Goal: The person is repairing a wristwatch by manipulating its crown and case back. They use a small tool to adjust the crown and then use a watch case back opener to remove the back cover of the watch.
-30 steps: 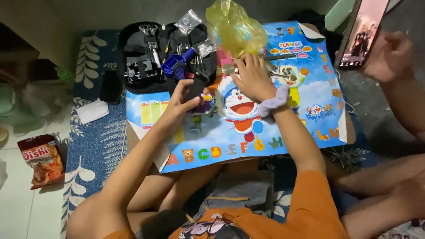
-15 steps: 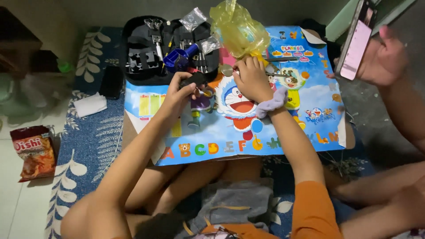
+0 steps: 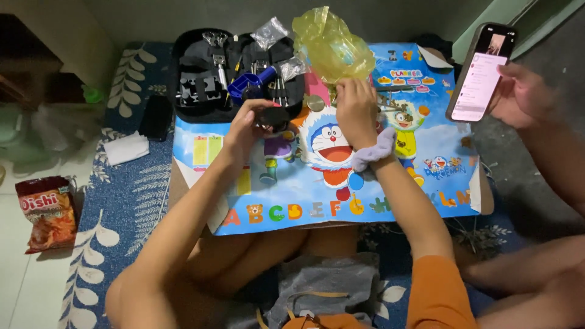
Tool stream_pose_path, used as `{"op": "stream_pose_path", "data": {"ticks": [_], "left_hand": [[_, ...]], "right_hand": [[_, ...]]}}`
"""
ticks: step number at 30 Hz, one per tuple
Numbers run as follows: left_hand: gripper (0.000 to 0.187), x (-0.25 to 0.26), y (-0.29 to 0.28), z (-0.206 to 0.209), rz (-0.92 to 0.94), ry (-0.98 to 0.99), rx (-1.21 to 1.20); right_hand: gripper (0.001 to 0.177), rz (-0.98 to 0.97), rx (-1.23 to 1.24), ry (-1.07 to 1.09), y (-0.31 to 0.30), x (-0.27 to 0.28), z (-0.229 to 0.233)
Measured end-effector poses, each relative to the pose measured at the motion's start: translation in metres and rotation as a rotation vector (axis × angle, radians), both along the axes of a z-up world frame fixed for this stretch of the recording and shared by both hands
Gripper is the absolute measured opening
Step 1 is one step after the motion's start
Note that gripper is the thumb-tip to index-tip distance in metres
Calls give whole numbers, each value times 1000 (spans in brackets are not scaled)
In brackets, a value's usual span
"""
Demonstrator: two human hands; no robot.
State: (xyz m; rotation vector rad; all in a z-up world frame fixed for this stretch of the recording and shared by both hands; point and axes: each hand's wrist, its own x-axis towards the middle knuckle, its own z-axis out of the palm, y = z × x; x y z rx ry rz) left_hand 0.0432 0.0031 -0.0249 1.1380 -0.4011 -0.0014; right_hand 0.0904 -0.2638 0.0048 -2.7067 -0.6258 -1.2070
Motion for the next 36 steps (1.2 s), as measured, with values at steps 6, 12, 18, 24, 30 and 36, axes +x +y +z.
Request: {"op": "stream_pose_path", "data": {"ticks": [6, 12, 18, 24, 30, 36], "left_hand": [[68, 26, 1, -38, -26, -57, 100], [56, -11, -6, -5, 135, -490, 717], [53, -38, -16, 18, 545, -966, 1342], [54, -29, -3, 16, 641, -914, 1334], [42, -35, -3, 24, 596, -912, 1232], [38, -33, -6, 26, 490, -980, 992]], "right_hand": [[18, 225, 320, 43, 9, -12, 23], [14, 344, 224, 91, 21, -18, 18], [10, 245, 22, 30, 12, -7, 6], [8, 259, 180, 129, 14, -10, 8], [11, 265, 208, 182, 17, -12, 14], [22, 254, 65, 189, 17, -7, 6]]}}
